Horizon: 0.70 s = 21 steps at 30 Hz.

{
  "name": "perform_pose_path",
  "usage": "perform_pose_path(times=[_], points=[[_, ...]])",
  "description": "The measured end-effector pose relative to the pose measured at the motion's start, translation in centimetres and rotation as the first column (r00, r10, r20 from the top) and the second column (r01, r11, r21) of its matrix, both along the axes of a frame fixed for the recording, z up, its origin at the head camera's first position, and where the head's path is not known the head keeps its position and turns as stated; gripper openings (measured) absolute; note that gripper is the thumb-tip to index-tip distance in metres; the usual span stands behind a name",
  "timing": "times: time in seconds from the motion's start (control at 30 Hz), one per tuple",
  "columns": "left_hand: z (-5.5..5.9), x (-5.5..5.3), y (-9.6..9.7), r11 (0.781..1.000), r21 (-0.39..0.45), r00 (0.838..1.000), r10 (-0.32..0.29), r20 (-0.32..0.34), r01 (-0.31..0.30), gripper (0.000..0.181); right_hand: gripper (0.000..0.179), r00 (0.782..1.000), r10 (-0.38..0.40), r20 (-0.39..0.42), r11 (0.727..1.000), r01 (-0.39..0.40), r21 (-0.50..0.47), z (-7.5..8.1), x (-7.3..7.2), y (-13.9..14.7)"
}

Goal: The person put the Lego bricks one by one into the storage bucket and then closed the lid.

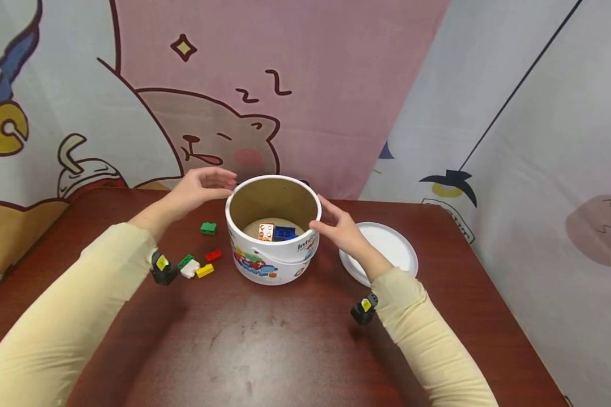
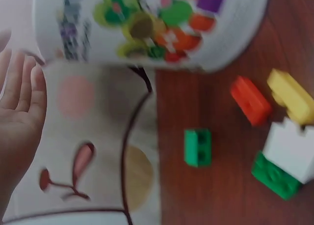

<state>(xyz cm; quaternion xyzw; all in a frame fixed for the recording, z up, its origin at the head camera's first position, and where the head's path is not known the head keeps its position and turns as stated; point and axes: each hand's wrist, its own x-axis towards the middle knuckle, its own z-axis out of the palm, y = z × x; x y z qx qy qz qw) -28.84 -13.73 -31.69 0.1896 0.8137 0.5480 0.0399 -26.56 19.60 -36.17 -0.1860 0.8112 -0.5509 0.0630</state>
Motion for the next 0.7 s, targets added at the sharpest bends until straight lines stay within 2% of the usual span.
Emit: perform_pose_path(times=[0.13,0.23,0.43,0.7], points=[[-1.8,-0.5,-1.9,0.996,-0.037,0.995,0.080,0.053,-0.078,0.040,0.067,1.000,-0.003,0.000,1.000,0.003,0.002,0.0,0.0,0.1],[-3.5,-0.7,-3.2,0.992,-0.070,0.989,0.111,0.093,-0.105,0.041,0.067,1.000,-0.004,0.006,1.000,0.004,-0.006,-0.1,-0.1,0.1],[-6.5,-1.3,-4.8,0.985,-0.139,0.984,0.124,0.131,-0.105,0.043,0.067,1.000,-0.011,0.001,1.000,0.011,-0.017,-0.3,-0.2,0.2],[-9.4,-1.8,-5.8,0.962,-0.259,0.982,0.124,0.145,-0.083,0.045,0.069,1.000,-0.006,-0.010,1.000,0.006,-0.018,-0.3,-0.2,0.0]])
